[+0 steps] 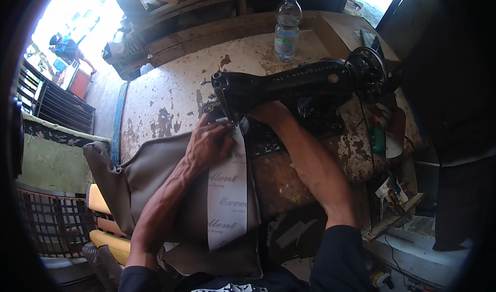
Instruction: The person cuts upholstery fabric with scissors, fits it around a chair cushion, and stitches the fabric together using a sewing machine.
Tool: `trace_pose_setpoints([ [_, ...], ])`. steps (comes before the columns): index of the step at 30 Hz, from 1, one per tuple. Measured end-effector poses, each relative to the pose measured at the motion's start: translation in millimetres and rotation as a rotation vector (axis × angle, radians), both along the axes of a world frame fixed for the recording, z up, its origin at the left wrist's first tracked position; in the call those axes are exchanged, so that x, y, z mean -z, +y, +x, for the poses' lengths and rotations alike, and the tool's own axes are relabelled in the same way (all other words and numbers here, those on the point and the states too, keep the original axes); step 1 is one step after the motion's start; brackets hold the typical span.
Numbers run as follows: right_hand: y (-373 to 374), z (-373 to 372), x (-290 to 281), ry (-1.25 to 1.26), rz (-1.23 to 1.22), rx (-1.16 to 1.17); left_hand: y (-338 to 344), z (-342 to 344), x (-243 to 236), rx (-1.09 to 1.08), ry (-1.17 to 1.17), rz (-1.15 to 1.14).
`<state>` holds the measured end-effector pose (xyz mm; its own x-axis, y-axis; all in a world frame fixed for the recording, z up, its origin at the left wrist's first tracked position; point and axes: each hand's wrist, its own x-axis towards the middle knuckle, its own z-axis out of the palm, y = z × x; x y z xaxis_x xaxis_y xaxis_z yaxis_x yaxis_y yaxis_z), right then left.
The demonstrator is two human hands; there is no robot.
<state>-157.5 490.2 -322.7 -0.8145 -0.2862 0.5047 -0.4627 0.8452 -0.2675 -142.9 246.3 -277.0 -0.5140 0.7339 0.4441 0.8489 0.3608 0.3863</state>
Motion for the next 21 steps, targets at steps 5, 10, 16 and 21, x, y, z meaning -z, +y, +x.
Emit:
trace_pose_setpoints([
  [5,3,1,-9,0.23,-0.07,-0.02,1,-3,0,0.04,0.025,-0.011],
  [10,-11,4,-23,-0.196,-0.657,-0.186,-5,4,-8,0.006,-0.021,-0.024],
  [16,-12,-4,15,-0.239,-0.735,-0.138,-5,6,-1,0.037,-0.04,-0.045],
  [21,-30,9,-44,-0.404,-1.143,-0.29,-12,5,-6,0.02,-0.067,-0.042],
])
